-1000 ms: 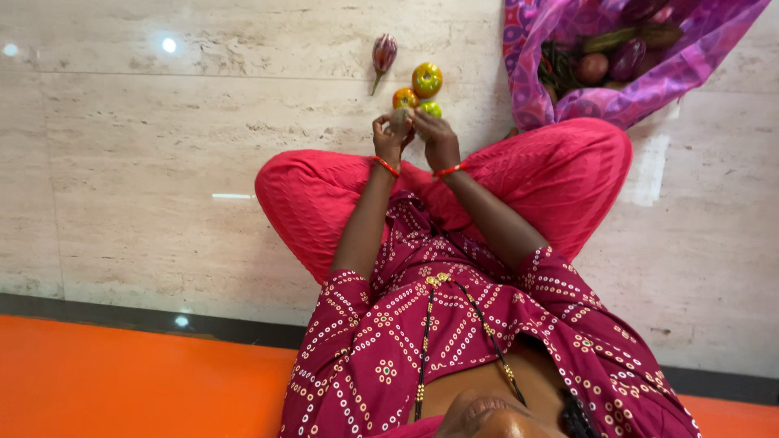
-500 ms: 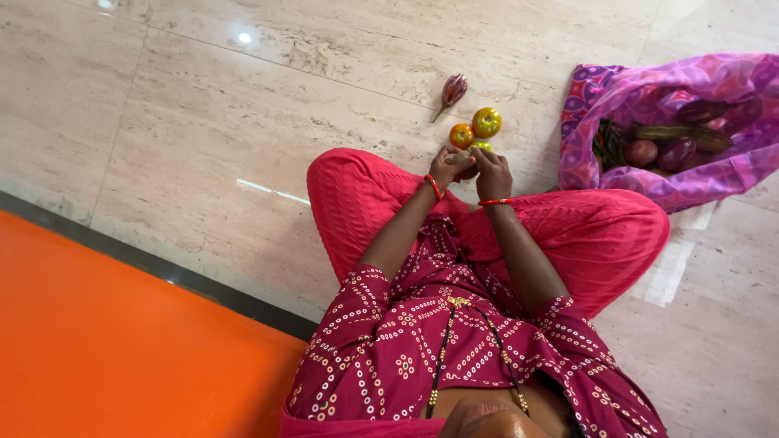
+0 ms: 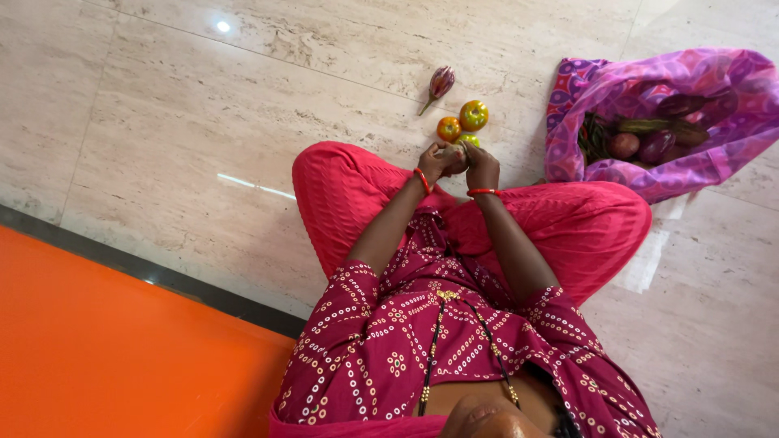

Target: The person sits on the floor and peels a green tomato and a potato by hand, removing the skin in strips. She then peels a small purple eggplant. The peeled skins are placed on the floor beside her.

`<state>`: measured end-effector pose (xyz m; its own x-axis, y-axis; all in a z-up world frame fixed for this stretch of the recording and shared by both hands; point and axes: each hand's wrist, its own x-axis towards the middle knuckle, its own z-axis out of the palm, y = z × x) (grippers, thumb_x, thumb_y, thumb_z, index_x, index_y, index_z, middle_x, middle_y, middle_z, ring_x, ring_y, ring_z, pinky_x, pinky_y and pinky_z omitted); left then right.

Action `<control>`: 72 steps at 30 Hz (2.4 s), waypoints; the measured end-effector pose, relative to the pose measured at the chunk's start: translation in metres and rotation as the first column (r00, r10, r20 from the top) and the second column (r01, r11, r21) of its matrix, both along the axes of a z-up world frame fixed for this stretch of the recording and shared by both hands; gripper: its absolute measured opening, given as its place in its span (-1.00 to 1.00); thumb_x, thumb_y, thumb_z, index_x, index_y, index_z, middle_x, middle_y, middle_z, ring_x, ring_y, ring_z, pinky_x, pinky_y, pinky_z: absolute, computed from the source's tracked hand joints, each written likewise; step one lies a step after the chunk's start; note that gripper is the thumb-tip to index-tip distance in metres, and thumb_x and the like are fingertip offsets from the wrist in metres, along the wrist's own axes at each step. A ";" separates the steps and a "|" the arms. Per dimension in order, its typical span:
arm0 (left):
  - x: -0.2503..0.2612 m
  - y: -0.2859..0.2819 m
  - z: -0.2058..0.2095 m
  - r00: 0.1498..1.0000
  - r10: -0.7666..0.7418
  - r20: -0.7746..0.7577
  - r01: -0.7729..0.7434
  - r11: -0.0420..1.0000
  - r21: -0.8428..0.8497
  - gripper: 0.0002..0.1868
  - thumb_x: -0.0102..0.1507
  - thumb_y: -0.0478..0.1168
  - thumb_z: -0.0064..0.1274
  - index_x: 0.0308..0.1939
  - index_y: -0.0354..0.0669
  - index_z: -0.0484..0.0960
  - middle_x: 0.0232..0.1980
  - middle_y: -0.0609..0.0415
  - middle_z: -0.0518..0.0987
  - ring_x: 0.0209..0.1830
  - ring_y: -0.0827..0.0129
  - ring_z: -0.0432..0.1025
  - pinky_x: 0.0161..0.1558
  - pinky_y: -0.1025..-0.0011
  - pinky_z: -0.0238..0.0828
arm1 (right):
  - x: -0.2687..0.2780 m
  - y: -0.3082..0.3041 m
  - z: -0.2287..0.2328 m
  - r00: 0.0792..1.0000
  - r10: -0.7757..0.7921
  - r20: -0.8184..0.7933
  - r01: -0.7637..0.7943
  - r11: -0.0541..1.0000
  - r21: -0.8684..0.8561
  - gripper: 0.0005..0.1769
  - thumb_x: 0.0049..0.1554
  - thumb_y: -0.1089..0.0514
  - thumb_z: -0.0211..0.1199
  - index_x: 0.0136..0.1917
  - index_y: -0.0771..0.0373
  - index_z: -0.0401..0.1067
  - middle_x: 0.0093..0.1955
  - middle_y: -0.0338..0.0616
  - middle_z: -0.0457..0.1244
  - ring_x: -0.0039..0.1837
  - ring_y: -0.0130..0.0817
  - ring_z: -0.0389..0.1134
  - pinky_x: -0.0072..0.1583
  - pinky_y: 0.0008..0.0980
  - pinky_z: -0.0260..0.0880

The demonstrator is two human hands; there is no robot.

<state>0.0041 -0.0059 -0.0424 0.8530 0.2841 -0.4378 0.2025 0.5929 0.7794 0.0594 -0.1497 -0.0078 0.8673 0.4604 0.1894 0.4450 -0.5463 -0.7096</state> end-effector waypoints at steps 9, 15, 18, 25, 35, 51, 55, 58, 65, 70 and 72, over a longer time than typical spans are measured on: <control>0.030 0.049 -0.015 0.958 0.286 -0.020 -0.278 0.908 -0.312 -0.38 0.15 -0.35 0.21 0.24 0.06 0.30 0.12 -0.08 0.49 -0.09 0.13 0.58 -0.17 0.19 0.70 | -0.010 -0.017 0.054 0.968 0.105 -0.230 -0.062 0.980 0.188 -0.63 0.14 0.33 0.38 0.22 0.14 0.59 0.01 0.03 0.45 0.01 -0.32 0.53 0.03 -0.34 0.51; 0.092 0.060 -0.014 0.955 0.088 0.283 -0.163 0.954 0.253 -0.24 0.02 -0.49 0.26 0.26 0.02 0.37 0.13 -0.05 0.49 -0.03 0.11 0.49 -0.04 0.18 0.56 | 0.024 -0.102 0.167 0.967 0.086 -0.241 -0.007 0.950 0.311 -0.54 0.21 0.54 0.15 0.31 0.25 0.53 0.14 -0.10 0.44 0.04 -0.46 0.43 0.06 -0.47 0.45; 0.128 0.056 -0.010 0.958 -0.041 0.282 -0.224 0.505 0.834 -0.18 -0.08 -0.40 0.50 0.19 0.02 0.42 0.11 -0.01 0.52 0.08 0.10 0.49 0.12 0.15 0.49 | 0.034 -0.110 0.175 0.973 0.026 -0.229 0.045 0.953 0.299 -0.49 0.16 0.58 0.12 0.30 0.26 0.53 0.15 -0.07 0.43 0.08 -0.45 0.43 0.08 -0.47 0.44; 0.221 0.038 -0.002 0.988 -0.055 -0.145 0.155 0.340 0.927 -0.25 -0.05 -0.17 0.52 0.14 0.07 0.43 0.06 0.08 0.61 0.06 0.15 0.55 0.08 0.23 0.55 | 0.044 -0.090 0.149 0.993 0.017 -0.117 0.004 0.984 0.179 -0.47 0.06 0.54 0.17 0.23 0.17 0.56 0.14 0.03 0.42 0.13 -0.11 0.49 0.11 -0.28 0.49; 0.247 0.044 -0.006 0.803 0.016 -0.595 0.590 -0.159 0.792 -0.20 0.12 0.14 0.41 0.37 0.11 0.44 0.23 0.05 0.45 0.33 0.13 0.32 0.21 0.21 0.41 | 0.056 -0.068 0.140 0.971 0.035 -0.237 -0.009 0.994 0.107 -0.54 0.09 0.42 0.25 0.22 0.09 0.57 0.12 -0.01 0.42 0.09 -0.04 0.48 0.05 -0.20 0.47; 0.186 0.043 0.024 0.982 -0.108 -0.154 0.119 -0.279 0.953 -0.09 0.20 0.13 0.34 0.55 0.05 0.27 0.61 0.03 0.14 0.63 0.16 0.00 0.54 -0.15 -0.19 | 0.078 -0.090 0.118 0.822 0.219 -0.525 0.277 0.652 0.706 -0.57 0.17 0.58 0.02 0.24 0.42 0.49 0.05 -0.04 0.43 0.00 -0.44 0.40 0.01 -0.48 0.43; 0.101 0.052 0.017 0.990 -0.097 0.098 -0.117 -0.216 0.969 -0.35 0.26 -0.09 0.29 0.44 0.02 0.53 0.58 0.06 0.28 0.62 0.17 0.13 0.55 -0.11 -0.12 | 0.098 -0.140 0.127 0.970 0.012 -0.242 0.153 0.745 0.649 -0.68 0.00 0.64 0.02 -0.12 0.46 0.52 -0.01 0.11 0.43 0.00 -0.25 0.52 0.03 -0.34 0.64; 0.049 0.048 0.019 0.987 0.012 0.158 -0.155 -0.123 0.980 -0.55 0.28 -0.17 0.20 0.27 0.02 0.67 0.49 0.07 0.39 0.55 0.16 0.22 0.53 -0.07 -0.08 | 0.138 -0.197 0.119 0.878 -0.252 -0.407 0.464 0.656 0.595 -0.59 -0.15 0.46 -0.20 -0.29 0.42 0.52 -0.31 0.08 0.39 -0.33 -0.30 0.38 -0.24 -0.42 0.45; 0.046 0.000 0.027 0.966 -0.147 0.211 -0.222 -0.060 0.973 -0.66 0.27 -0.30 0.13 0.12 0.07 0.72 0.40 0.07 0.48 0.50 0.21 0.28 0.53 -0.03 -0.05 | 0.239 -0.309 0.067 0.355 -0.840 -0.410 0.846 0.102 0.523 -0.78 -0.01 0.25 0.09 -0.43 0.27 0.46 -0.46 -0.12 0.37 -0.43 -0.41 0.31 -0.32 -0.39 0.30; 0.033 -0.030 0.023 0.925 -0.314 0.214 -0.242 -0.051 0.969 -0.73 0.24 -0.29 0.15 0.01 0.08 0.71 0.36 0.07 0.49 0.50 0.17 0.27 0.53 0.01 -0.04 | 0.217 -0.336 0.048 0.130 -0.830 -0.543 0.991 0.120 0.054 -0.62 -0.07 -0.16 0.42 -0.34 0.21 0.60 -0.34 -0.22 0.45 -0.23 -0.34 0.50 -0.12 -0.33 0.45; 0.028 -0.040 0.020 0.920 -0.343 0.190 -0.219 -0.048 0.974 -0.75 0.23 -0.30 0.15 -0.04 0.09 0.72 0.33 0.13 0.53 0.48 0.20 0.30 0.52 0.03 -0.02 | 0.215 -0.331 0.051 0.261 -0.883 -0.389 0.924 0.345 -0.163 -0.55 -0.05 -0.25 0.39 -0.13 0.16 0.62 -0.16 -0.14 0.45 -0.04 -0.24 0.50 0.05 -0.27 0.44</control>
<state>0.0321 -0.0463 -0.0227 0.8646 0.1048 0.4914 -0.1967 -0.8293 0.5230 0.2740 -0.4812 0.0435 0.7047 -0.6675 -0.2405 -0.5860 -0.3565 -0.7277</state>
